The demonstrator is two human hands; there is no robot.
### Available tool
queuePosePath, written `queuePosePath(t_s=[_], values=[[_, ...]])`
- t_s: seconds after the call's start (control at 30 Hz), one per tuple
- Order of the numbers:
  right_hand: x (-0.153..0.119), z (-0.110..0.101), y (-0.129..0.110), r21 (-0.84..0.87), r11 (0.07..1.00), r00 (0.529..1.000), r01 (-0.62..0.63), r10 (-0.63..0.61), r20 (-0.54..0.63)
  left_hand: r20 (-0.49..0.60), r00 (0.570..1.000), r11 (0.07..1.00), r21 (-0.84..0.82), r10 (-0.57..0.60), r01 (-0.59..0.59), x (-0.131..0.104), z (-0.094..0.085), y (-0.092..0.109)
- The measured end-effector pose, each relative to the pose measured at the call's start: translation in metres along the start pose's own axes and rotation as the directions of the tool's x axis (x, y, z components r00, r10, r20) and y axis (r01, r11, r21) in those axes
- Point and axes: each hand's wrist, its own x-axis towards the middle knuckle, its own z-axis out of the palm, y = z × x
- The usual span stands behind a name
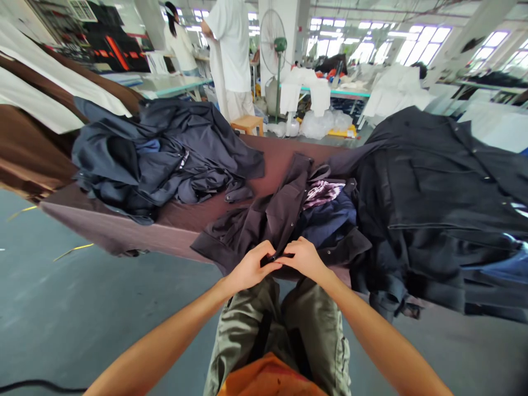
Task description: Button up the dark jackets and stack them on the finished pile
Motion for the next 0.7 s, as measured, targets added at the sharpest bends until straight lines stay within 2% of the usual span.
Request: queuePosePath(t_s=[0.1, 0.23, 0.33, 0.5, 0.7], values=[[0.001, 0.001, 0.003, 0.167, 0.984, 0.996, -0.055, 0.042, 0.081, -0.008, 0.997, 0.988, -0.138, -0.075, 0.073, 0.003, 0.007, -0.008], [-0.002, -0.008, 0.006, 0.355, 0.935, 0.964, 0.002, -0.096, 0.247, 0.088, 0.990, 0.952, -0.274, -0.114, 0.134, 0.005, 0.017, -0.015], [-0.008, -0.017, 0.006, 0.435, 0.900, 0.934, -0.002, -0.154, 0.322, 0.149, 0.978, 0.930, -0.316, -0.147, 0.188, 0.005, 0.019, -0.018], [-0.014, -0.022, 0.002, 0.457, 0.886, 0.949, -0.074, -0.078, 0.305, 0.183, 0.970, 0.922, -0.322, -0.161, 0.214, 0.005, 0.013, -0.020], [-0.010, -0.010, 0.000, 0.408, 0.910, 0.969, -0.078, -0.027, 0.246, 0.128, 0.973, 0.900, -0.372, -0.194, 0.228, 0.004, 0.011, -0.024]])
